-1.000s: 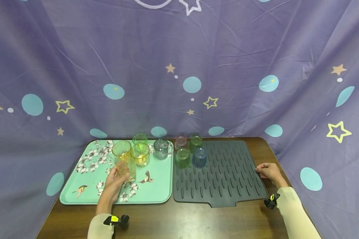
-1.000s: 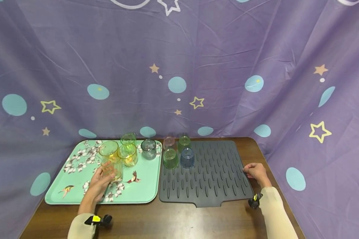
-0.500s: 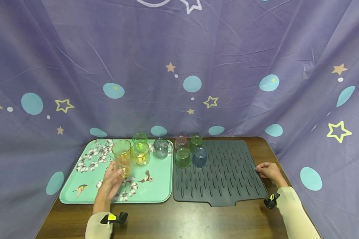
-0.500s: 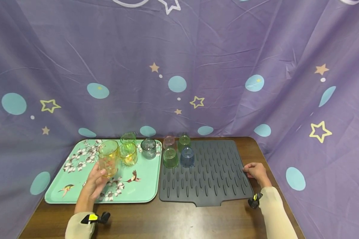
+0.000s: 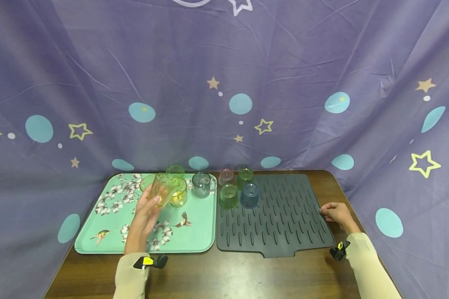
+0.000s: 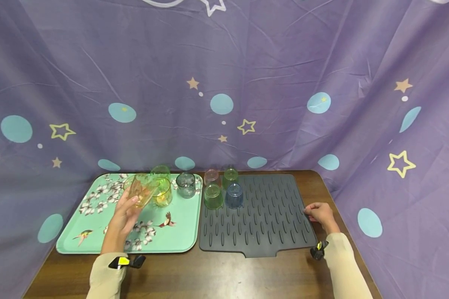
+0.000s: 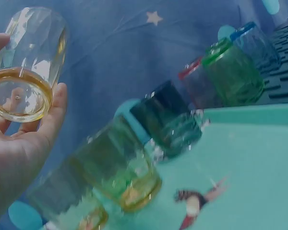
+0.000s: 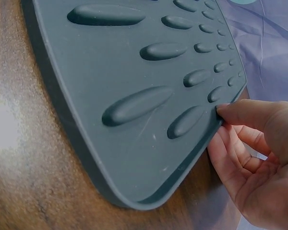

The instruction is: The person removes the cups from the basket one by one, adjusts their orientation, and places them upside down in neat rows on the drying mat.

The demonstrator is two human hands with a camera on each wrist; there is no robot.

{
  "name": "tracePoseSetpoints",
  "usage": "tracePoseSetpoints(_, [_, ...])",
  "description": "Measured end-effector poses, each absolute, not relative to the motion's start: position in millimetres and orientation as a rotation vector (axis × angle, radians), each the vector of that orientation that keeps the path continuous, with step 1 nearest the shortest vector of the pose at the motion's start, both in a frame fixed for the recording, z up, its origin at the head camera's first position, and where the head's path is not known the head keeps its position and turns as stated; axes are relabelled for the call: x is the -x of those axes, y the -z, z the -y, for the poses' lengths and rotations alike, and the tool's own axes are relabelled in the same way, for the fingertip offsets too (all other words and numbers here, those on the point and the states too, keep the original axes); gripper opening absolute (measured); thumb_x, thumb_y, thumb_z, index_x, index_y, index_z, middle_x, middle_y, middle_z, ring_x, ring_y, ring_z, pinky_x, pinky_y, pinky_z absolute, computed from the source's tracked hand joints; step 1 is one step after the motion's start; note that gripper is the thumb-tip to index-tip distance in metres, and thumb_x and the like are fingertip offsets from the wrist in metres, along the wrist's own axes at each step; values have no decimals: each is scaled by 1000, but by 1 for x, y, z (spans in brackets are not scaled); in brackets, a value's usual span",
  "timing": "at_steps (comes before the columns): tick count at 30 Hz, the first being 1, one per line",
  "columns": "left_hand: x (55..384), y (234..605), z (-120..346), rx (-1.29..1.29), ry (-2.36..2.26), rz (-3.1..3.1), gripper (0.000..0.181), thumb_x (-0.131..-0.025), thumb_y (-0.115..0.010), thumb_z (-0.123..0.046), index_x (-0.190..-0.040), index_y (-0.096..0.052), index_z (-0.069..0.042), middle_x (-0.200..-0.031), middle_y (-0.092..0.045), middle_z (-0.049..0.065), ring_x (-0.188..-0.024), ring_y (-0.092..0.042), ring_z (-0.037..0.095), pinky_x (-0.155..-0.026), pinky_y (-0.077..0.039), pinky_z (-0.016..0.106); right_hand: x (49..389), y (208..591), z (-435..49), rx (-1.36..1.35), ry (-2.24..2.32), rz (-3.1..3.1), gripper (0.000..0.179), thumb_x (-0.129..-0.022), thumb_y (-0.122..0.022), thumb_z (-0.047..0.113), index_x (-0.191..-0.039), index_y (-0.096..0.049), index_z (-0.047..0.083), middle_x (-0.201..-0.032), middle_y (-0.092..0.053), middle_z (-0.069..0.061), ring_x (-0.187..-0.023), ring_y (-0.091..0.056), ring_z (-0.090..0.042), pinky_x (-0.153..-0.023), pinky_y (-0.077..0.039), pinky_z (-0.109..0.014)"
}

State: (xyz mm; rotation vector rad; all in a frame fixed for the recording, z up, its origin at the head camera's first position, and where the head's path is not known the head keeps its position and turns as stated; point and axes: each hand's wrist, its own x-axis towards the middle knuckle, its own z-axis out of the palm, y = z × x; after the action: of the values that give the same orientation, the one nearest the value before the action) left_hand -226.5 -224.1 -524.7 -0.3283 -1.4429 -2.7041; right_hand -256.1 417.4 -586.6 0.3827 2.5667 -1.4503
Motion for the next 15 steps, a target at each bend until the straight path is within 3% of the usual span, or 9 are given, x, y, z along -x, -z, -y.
tracePoseSetpoints(9, [253, 498, 182, 205, 2635, 1677, 51, -98, -53, 4, -143, -42, -17, -132, -56, -7, -114, -61, 5, -91, -52, 19, 254, 585, -417, -374, 1448, -2568, 17, -95, -67, 5, -96, -67, -12, -77, -66, 3, -71, -62, -11, -64, -59, -23])
tracePoseSetpoints(15, [280, 481, 143, 272, 2590, 1843, 48, -96, -56, 7, -135, -45, -19, -129, -53, -6, -113, -62, 8, -96, -52, 22, 254, 584, -416, -378, 1452, -2569, 17, -95, -67, 6, -96, -68, -12, -77, -66, 4, -70, -63, -10, -64, -59, -23])
